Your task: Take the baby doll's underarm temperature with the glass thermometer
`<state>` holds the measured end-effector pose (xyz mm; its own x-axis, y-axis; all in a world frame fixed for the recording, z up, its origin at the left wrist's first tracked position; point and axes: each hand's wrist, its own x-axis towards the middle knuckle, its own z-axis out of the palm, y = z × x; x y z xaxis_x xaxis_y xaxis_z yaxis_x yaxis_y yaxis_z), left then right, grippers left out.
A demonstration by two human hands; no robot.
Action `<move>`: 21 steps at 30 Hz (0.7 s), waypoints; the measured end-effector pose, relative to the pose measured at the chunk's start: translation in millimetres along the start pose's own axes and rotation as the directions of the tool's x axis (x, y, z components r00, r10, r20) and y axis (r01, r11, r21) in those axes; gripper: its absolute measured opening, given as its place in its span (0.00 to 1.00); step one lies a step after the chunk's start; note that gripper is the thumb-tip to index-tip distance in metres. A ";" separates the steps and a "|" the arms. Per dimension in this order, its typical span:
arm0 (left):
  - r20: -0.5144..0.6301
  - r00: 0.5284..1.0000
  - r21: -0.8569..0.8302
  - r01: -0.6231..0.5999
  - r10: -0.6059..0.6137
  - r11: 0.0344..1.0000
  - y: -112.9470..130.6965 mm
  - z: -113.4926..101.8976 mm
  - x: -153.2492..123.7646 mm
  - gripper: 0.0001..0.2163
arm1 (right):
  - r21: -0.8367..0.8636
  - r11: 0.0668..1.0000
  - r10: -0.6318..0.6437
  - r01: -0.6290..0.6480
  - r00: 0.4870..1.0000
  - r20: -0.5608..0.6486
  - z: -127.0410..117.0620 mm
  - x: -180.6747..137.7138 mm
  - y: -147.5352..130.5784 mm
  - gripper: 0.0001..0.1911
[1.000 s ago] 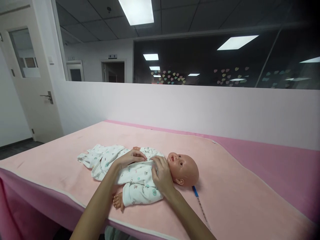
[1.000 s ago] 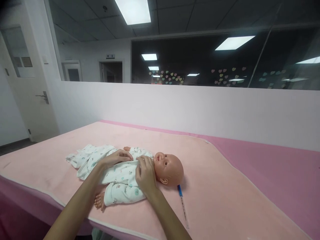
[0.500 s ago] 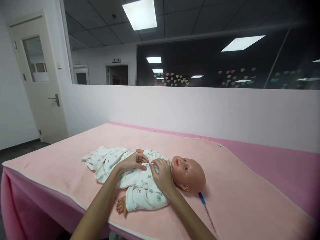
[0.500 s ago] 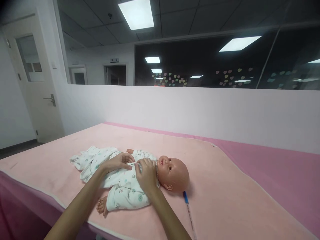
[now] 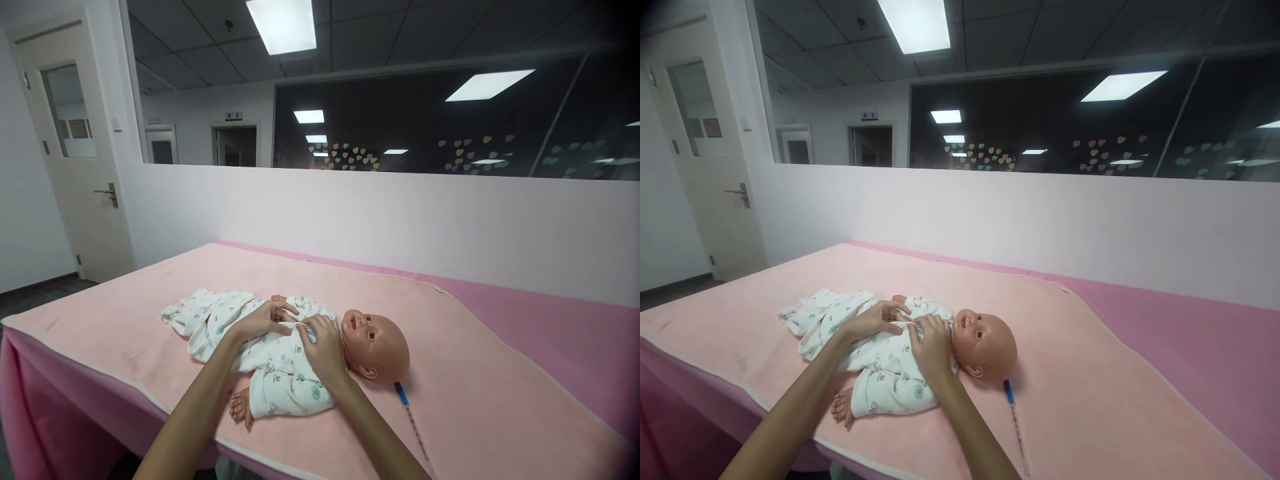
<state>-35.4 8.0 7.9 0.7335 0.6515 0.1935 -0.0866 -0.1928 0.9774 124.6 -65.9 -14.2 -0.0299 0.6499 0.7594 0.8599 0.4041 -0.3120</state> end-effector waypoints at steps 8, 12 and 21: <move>-0.053 0.998 0.006 -0.044 0.044 0.999 -2.9 1.0 1.7 0.29 | 0.055 0.998 0.029 -0.030 0.999 0.013 -1.3 -0.4 -0.4 0.08; -0.045 0.999 -0.001 0.000 0.000 1.000 -2.0 1.2 1.7 0.31 | 0.059 0.998 0.025 -0.026 0.999 0.022 -2.3 -0.7 -1.0 0.08; -0.003 1.000 0.019 -0.003 0.003 1.000 4.7 2.9 -2.5 0.28 | 0.039 0.999 -0.007 0.007 1.000 -0.003 -4.8 -1.2 -2.4 0.08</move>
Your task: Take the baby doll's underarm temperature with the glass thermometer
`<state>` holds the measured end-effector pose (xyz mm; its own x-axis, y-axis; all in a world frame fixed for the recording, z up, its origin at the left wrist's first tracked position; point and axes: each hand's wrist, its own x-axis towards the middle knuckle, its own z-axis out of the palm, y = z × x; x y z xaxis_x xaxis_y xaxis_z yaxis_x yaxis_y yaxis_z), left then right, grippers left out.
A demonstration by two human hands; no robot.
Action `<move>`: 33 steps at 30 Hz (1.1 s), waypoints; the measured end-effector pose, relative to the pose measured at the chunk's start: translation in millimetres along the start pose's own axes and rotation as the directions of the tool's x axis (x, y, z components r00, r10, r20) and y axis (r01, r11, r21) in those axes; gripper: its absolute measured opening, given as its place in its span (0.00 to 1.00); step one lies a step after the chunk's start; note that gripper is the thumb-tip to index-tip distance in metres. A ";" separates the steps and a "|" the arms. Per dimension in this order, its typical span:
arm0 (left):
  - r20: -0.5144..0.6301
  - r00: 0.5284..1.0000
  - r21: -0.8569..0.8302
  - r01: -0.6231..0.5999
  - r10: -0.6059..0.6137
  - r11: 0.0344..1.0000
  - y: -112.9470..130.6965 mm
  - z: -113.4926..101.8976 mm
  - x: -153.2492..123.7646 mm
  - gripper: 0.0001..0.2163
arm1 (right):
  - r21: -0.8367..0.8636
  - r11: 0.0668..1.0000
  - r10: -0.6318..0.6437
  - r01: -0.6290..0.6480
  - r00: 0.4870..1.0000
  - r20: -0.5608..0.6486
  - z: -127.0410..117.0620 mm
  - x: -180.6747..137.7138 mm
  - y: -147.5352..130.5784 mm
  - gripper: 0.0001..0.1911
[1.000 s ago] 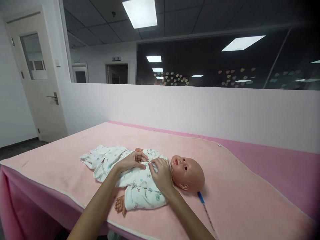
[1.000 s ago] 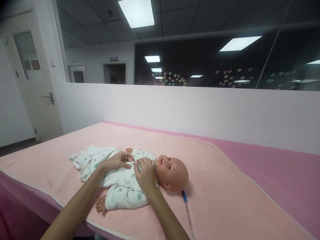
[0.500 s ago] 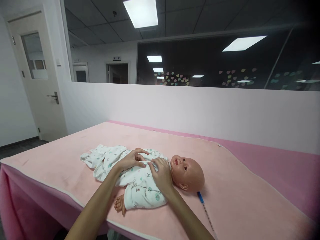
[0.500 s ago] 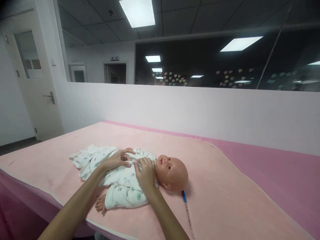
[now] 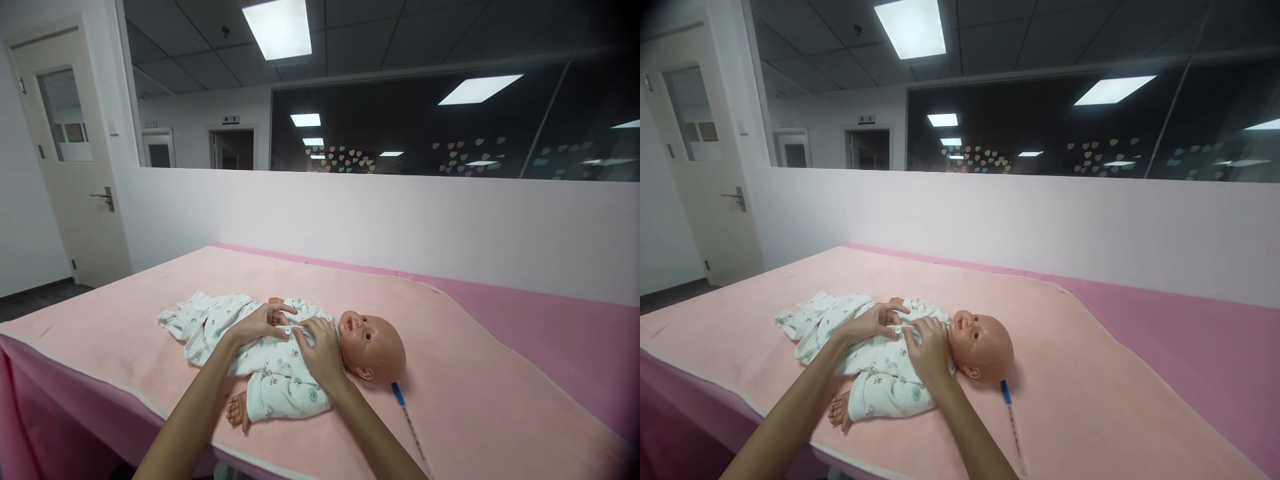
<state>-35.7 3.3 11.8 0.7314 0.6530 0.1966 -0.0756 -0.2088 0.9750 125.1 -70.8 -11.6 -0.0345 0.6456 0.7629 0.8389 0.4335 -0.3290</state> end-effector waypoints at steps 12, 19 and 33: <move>0.026 1.000 -0.035 -0.010 0.011 0.999 1.4 -1.3 -1.4 0.19 | 0.002 0.999 -0.041 0.041 0.998 0.047 -1.7 0.2 -0.7 0.05; -0.007 1.000 -0.042 -0.021 0.021 0.999 -3.2 -1.0 2.3 0.15 | 0.014 1.000 -0.021 0.020 0.998 0.051 -1.9 1.0 -2.6 0.04; -0.010 1.000 0.283 0.016 -0.014 0.959 4.5 -17.5 -15.8 0.13 | -0.016 0.998 0.064 -0.065 0.996 -0.059 0.0 -2.9 -2.2 0.09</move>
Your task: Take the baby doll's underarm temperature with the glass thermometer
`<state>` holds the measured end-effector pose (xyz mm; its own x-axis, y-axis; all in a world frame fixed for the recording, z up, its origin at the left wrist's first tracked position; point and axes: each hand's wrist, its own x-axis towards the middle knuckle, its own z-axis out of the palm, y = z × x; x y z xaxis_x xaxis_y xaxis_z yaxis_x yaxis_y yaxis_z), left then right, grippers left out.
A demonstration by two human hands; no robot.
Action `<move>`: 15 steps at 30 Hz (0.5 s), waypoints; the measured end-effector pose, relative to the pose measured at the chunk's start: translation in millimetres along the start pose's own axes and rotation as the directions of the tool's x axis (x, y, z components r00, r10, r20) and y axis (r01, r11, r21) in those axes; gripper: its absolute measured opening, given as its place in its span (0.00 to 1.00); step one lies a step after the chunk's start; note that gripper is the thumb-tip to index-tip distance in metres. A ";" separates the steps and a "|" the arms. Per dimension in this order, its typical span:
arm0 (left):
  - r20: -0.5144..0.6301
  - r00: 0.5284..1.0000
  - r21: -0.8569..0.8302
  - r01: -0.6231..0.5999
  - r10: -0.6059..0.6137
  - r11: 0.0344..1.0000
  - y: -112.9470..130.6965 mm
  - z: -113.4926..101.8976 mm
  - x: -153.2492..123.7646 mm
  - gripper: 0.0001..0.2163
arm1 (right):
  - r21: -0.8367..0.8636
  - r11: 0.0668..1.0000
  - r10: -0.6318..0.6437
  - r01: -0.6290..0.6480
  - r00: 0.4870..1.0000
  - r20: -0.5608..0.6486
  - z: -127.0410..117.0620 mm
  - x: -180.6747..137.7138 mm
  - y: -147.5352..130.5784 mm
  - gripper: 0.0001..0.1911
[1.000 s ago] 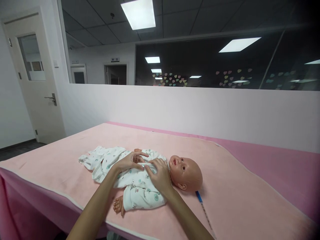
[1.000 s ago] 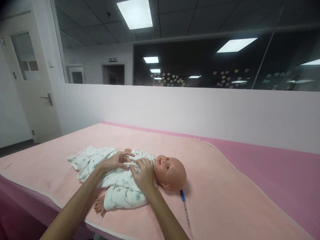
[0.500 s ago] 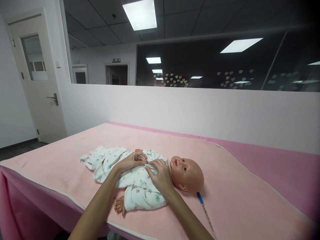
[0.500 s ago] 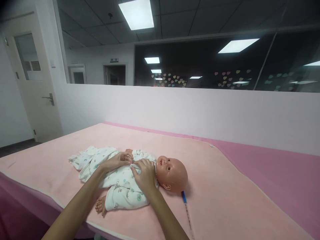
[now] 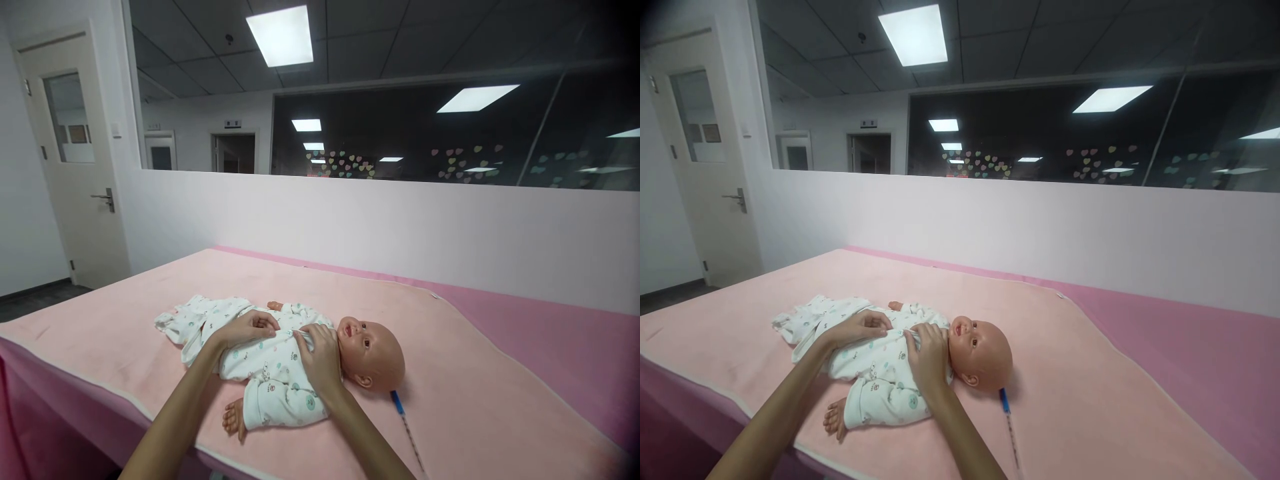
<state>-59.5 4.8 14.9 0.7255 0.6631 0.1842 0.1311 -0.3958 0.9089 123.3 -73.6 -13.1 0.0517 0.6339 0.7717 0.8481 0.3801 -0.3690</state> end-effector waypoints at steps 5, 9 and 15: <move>-0.001 1.000 0.016 0.017 -0.017 1.000 -9.3 -9.4 -8.1 0.14 | -0.001 1.000 -0.005 0.005 1.000 -0.003 0.2 0.5 0.1 0.09; -0.009 1.000 0.037 0.020 -0.019 0.999 -11.9 -11.9 -9.7 0.13 | 0.002 1.000 0.007 -0.007 1.000 0.006 0.6 0.4 0.9 0.09; 0.020 1.000 0.013 0.000 -0.001 1.000 -13.1 -17.5 -15.2 0.11 | -0.016 1.000 -0.003 0.003 1.000 -0.008 1.1 0.1 1.4 0.10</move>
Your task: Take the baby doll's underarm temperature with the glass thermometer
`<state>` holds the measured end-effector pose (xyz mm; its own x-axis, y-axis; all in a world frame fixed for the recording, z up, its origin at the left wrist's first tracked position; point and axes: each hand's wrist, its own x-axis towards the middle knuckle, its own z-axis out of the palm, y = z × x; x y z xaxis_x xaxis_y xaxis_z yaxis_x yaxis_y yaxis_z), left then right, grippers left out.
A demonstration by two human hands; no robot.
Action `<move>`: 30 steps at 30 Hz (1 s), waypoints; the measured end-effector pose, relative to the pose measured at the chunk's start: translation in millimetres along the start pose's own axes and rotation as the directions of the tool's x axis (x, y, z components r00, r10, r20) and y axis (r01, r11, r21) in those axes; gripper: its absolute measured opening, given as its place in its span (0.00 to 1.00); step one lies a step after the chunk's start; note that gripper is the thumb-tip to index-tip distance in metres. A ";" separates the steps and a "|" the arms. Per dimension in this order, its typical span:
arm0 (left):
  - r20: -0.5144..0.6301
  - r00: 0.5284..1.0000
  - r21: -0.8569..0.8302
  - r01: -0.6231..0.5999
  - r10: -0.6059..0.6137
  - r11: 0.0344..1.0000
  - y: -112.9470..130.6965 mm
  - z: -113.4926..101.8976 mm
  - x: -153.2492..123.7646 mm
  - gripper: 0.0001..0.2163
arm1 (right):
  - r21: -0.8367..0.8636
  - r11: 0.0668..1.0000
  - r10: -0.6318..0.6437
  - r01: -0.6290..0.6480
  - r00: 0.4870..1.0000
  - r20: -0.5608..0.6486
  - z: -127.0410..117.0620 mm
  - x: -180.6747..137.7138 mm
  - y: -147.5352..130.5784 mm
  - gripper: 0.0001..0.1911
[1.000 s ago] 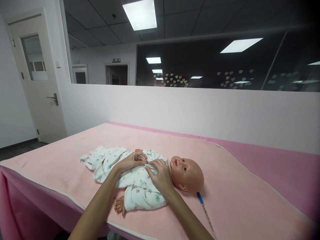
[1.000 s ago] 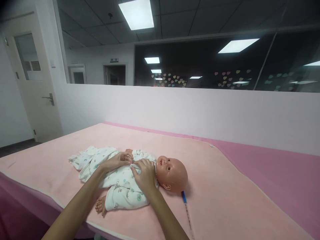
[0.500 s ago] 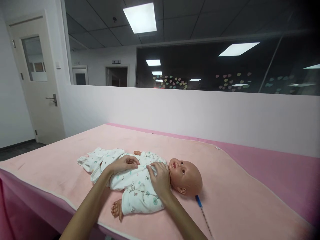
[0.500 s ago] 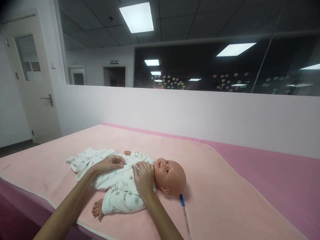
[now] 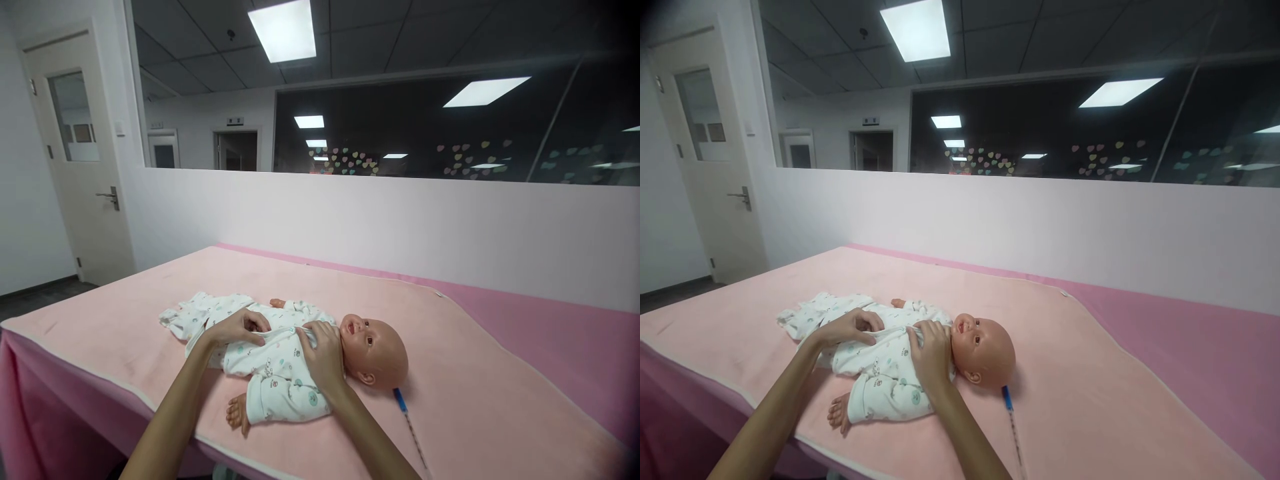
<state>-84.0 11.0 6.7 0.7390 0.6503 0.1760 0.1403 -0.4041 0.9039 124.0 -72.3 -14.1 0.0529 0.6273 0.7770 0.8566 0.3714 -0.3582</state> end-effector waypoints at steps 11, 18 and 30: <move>-0.021 0.999 0.069 -0.030 0.031 0.997 -4.1 2.8 0.3 0.11 | 0.034 0.999 0.004 -0.004 1.000 -0.005 1.7 1.2 1.0 0.09; -0.021 1.000 0.116 -0.018 0.020 0.993 -1.1 3.0 -0.1 0.10 | 0.034 0.999 0.008 -0.008 1.000 0.013 0.2 1.2 -0.4 0.09; -0.056 0.998 0.095 0.032 -0.027 0.995 2.3 5.6 -2.0 0.10 | -0.006 1.000 -0.023 0.022 0.999 -0.026 0.4 2.8 -0.7 0.10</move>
<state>-81.5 5.2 6.3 0.6970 0.6959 0.1728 0.2263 -0.4422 0.8679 123.3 -70.5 -11.8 0.0468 0.6010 0.7978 0.8605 0.3814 -0.3378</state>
